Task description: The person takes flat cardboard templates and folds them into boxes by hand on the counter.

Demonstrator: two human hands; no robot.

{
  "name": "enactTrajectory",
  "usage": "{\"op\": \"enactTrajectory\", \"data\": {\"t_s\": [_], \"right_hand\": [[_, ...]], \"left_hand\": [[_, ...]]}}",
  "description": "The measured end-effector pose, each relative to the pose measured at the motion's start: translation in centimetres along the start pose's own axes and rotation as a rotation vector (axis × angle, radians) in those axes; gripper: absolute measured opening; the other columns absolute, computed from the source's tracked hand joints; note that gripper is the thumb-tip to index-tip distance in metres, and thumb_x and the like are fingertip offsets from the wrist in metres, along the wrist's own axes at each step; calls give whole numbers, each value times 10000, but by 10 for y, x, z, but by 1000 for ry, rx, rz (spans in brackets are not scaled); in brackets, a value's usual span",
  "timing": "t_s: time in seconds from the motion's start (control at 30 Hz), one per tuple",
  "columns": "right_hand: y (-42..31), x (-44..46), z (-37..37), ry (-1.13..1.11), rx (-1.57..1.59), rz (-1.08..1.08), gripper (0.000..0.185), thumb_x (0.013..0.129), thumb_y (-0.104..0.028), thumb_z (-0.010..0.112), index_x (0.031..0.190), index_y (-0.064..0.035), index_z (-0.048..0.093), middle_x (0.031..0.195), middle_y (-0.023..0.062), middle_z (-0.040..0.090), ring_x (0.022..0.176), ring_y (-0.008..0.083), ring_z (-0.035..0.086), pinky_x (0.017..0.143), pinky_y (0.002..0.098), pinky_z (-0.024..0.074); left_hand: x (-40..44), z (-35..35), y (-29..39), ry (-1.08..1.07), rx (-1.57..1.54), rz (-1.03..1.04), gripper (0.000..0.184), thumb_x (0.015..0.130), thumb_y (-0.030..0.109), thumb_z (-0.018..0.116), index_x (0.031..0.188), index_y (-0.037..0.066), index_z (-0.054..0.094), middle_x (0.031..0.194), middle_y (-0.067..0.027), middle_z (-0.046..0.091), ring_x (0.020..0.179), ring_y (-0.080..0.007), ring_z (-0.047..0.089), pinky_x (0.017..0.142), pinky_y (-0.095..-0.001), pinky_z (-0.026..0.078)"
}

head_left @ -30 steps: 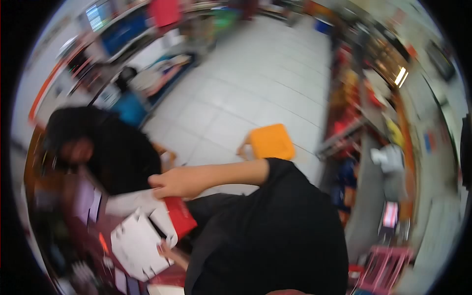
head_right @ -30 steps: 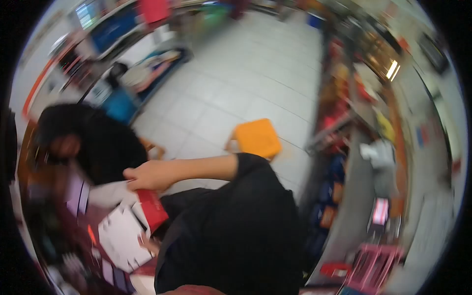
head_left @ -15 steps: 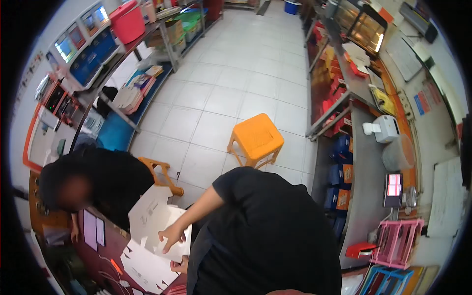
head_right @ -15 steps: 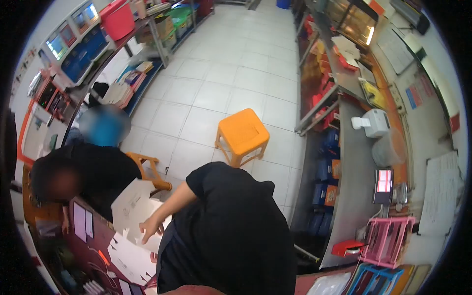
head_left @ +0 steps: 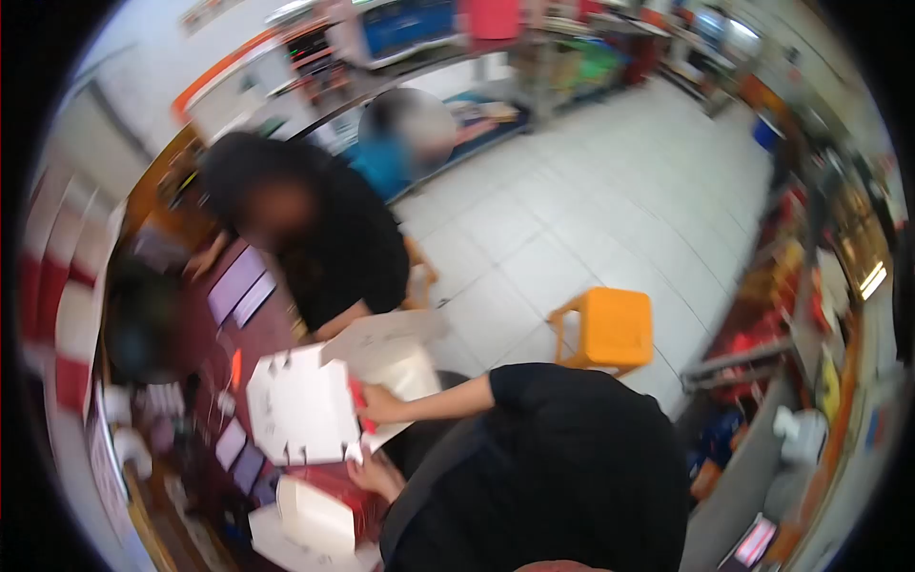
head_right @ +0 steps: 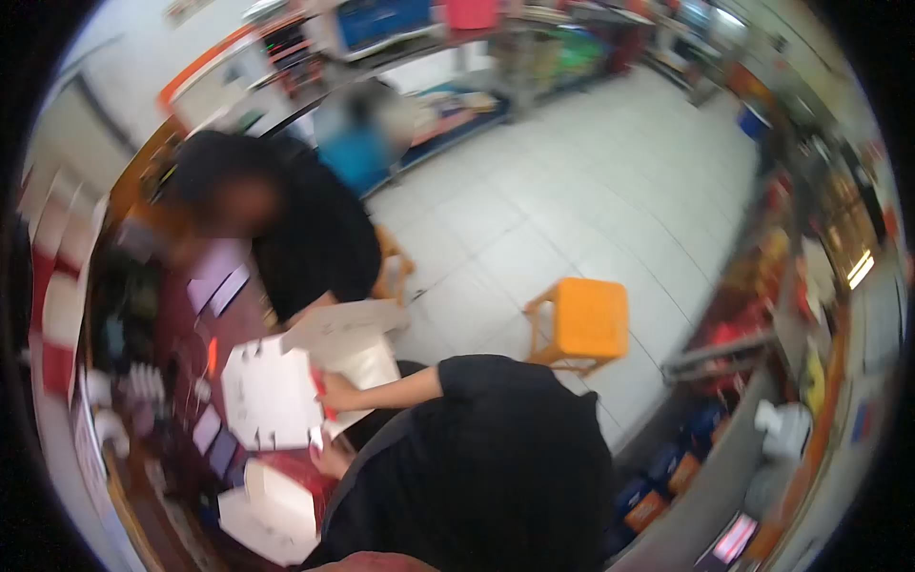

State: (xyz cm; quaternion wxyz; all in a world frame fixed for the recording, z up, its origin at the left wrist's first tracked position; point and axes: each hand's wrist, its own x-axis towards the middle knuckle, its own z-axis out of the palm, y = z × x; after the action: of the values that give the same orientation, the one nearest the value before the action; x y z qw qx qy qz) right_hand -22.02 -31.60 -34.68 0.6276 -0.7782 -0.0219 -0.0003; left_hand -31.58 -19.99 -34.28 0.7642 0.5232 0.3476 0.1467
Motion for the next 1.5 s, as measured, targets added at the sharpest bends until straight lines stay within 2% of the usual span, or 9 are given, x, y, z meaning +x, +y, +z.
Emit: {"op": "enactTrajectory", "data": {"t_s": [0.13, 0.27, 0.5, 0.6, 0.83, 1.13, 1.23, 1.3, 1.5], "right_hand": [[1, -13, 9, -301, 104, 91, 465, 757, -201, 707, 1123, 21, 525, 947, 140, 646, 690, 240, 649, 571, 388, 534], [10, -9, 12, -489, 47, 82, 477, 715, -86, 735, 1143, 4, 547, 984, 97, 644, 779, 201, 654, 704, 335, 553], [-13, 17, -2, -219, 362, 396, 387, 638, 20, 714, 1001, 29, 578, 880, 113, 660, 702, 199, 663, 608, 306, 565], [5, 22, 8, -196, 365, 419, 399, 610, 2, 722, 978, 47, 576, 830, 129, 661, 687, 203, 669, 566, 307, 560], [-14, 3, 3, -467, 175, 197, 512, 545, -38, 766, 988, 52, 526, 818, 156, 624, 662, 247, 655, 523, 365, 561], [20, -5, 0, -867, -62, 98, 251, 600, -15, 586, 849, 13, 593, 621, 133, 608, 483, 215, 595, 421, 331, 474], [42, -14, 1, -661, -260, -239, 262, 558, -53, 559, 807, 20, 587, 655, 177, 617, 540, 270, 618, 498, 391, 487], [-29, -21, -43, -862, -177, 254, 358, 628, -111, 633, 954, -31, 507, 767, 130, 580, 771, 319, 601, 716, 408, 484], [-43, -17, -83, -717, -457, 25, 400, 626, -101, 645, 987, -47, 481, 808, 165, 603, 810, 372, 603, 734, 427, 470]], "left_hand": [[8, 18, 11, 21, 121, 326, 240, 838, 37, 664, 1032, -93, 606, 933, -156, 664, 854, -196, 638, 729, -287, 533], [14, 26, 27, -66, 496, 373, 209, 836, 111, 677, 942, -69, 678, 813, -124, 693, 731, -158, 650, 668, -284, 515], [-2, 40, 45, -237, 564, 475, 158, 812, 121, 694, 887, -18, 707, 881, -173, 689, 853, -195, 653, 745, -323, 510], [11, 33, 36, -150, 752, 822, 154, 787, 123, 724, 844, -18, 700, 899, -152, 664, 913, -222, 620, 794, -342, 482], [17, 34, 29, -120, 727, 521, 160, 750, 131, 753, 795, -9, 689, 860, -81, 591, 786, -209, 570, 748, -351, 457], [47, 44, 20, -352, 783, 269, 990, 683, 367, 834, 1357, -74, 259, 1135, -267, 538, 981, -322, 582, 839, -377, 489], [82, 51, 16, -184, 783, 629, 610, 688, 224, 822, 1161, -17, 523, 911, -165, 646, 837, -237, 630, 732, -343, 510], [97, 53, 29, -192, 869, 601, 208, 800, 177, 700, 879, -11, 665, 632, -76, 634, 549, -121, 598, 514, -285, 485], [16, 93, 108, -447, 760, 504, 495, 612, 351, 843, 954, 26, 692, 767, -119, 689, 699, -204, 686, 672, -300, 533]]}}
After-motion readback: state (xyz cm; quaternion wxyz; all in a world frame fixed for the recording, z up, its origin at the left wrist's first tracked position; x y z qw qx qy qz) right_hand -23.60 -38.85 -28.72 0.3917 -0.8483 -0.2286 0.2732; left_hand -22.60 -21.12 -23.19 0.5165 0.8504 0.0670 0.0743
